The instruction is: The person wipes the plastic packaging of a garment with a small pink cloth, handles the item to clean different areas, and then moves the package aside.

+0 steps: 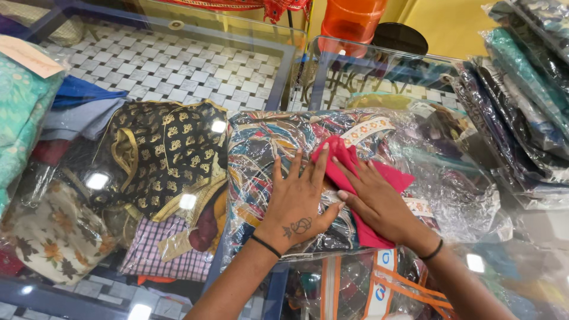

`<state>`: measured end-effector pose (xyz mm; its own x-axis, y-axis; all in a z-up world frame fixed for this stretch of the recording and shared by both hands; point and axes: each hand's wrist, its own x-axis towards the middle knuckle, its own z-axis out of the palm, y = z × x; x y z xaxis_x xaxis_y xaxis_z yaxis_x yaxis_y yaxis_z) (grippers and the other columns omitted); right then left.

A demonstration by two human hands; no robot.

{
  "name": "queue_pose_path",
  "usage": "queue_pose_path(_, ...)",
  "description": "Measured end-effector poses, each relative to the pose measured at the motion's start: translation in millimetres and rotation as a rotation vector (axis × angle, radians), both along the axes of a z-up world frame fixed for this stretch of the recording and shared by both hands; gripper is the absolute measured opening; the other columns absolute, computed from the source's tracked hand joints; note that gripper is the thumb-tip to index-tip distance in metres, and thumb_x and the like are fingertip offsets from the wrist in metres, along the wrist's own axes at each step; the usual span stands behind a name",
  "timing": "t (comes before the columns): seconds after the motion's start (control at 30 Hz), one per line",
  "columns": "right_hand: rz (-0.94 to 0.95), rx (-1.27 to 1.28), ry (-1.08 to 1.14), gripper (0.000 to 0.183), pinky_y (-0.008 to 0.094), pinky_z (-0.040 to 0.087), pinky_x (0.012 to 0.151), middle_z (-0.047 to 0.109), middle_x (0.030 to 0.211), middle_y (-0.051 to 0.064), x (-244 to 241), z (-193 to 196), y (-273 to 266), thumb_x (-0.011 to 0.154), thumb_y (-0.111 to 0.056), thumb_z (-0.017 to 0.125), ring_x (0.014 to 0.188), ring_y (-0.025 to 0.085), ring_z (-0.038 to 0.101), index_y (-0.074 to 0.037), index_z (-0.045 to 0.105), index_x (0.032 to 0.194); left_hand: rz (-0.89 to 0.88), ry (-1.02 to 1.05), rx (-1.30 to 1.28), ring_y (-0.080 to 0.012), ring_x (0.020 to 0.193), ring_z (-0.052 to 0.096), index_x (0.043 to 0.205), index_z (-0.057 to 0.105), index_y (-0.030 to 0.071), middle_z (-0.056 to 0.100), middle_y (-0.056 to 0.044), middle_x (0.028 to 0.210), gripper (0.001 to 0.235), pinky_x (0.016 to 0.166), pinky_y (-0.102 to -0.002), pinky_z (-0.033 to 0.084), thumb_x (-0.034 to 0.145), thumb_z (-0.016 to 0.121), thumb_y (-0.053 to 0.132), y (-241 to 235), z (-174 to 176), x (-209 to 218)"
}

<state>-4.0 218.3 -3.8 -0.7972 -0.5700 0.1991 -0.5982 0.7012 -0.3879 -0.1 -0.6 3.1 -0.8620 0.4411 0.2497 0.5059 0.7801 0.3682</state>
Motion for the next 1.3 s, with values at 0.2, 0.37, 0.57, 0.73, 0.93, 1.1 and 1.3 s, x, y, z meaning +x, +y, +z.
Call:
queue_pose_path(0.2,-0.419,0.037,0.034,0.063,0.051,0.013,0.126,0.027,0.164,0.020,26.7,10.1,6.1,0.105,-0.037,0.042,0.153,0.044,0.018,-0.007,0.032,0.159,-0.028,0.154,0.036,-0.0478,0.145,0.033,0.158,0.014,0.001,0.042,-0.023,0.156,0.104,0.112,-0.073,0.015,0.084,0.067,0.052,1.4,-5.0,-2.6)
queue_pose_path(0.37,-0.176,-0.010,0.138,0.060,0.053,0.015,0.124,0.032,0.165,0.025,43.8,2.4,-20.9,0.108,-0.036,0.040,0.154,0.045,0.025,-0.002,0.033,0.158,-0.041,0.120,0.017,-0.0478,0.144,0.033,0.157,0.016,0.002,0.041,-0.022,0.155,0.104,0.112,-0.072,0.015,0.082,0.067,0.053,2.6,-5.4,-3.6)
queue_pose_path(0.57,-0.401,0.029,0.073,0.063,0.053,0.017,0.124,0.035,0.161,0.024,30.2,-1.6,30.1,0.105,-0.039,0.042,0.149,0.044,0.028,-0.004,0.034,0.158,-0.065,0.156,0.021,-0.0496,0.142,0.035,0.159,0.015,0.005,0.042,-0.023,0.155,0.102,0.112,-0.072,0.015,0.085,0.067,0.053,0.9,-5.0,-4.4)
queue_pose_path(0.73,-0.461,-0.029,-0.007,0.065,0.052,0.018,0.122,0.033,0.161,0.025,61.7,-11.6,22.3,0.103,-0.038,0.044,0.149,0.048,0.024,-0.002,0.033,0.156,-0.119,0.072,0.040,-0.0466,0.144,0.033,0.161,0.016,0.010,0.044,-0.021,0.154,0.101,0.114,-0.072,0.013,0.085,0.069,0.050,-11.9,-1.3,-11.4)
queue_pose_path(0.93,-0.260,0.126,0.095,0.071,0.054,0.015,0.121,0.030,0.161,0.024,133.3,-21.4,-12.0,0.099,-0.042,0.047,0.150,0.046,0.022,-0.001,0.034,0.156,-0.290,-0.104,-0.029,-0.0378,0.149,0.027,0.157,0.030,0.017,0.044,-0.010,0.157,0.103,0.115,-0.072,0.004,0.068,0.076,0.038,-29.9,2.3,-27.9)
queue_pose_path(1.1,-0.040,0.235,0.053,0.070,0.053,0.013,0.121,0.026,0.165,0.021,133.7,-15.6,4.8,0.102,-0.045,0.046,0.153,0.041,0.020,-0.004,0.031,0.157,-0.167,0.159,0.013,-0.0405,0.145,0.037,0.151,0.050,0.015,0.048,-0.016,0.153,0.070,0.115,-0.077,0.010,0.086,0.065,0.037,0.8,-14.0,1.3)
queue_pose_path(1.3,-0.285,0.130,0.005,0.068,0.052,0.010,0.127,0.027,0.166,0.018,53.7,-1.0,45.3,0.103,-0.039,0.041,0.154,0.037,0.023,-0.004,0.028,0.160,-0.205,0.235,-0.062,-0.0429,0.139,0.044,0.140,0.062,0.019,0.049,-0.018,0.151,0.061,0.111,-0.073,0.022,0.082,0.062,0.039,2.5,-6.3,3.4)
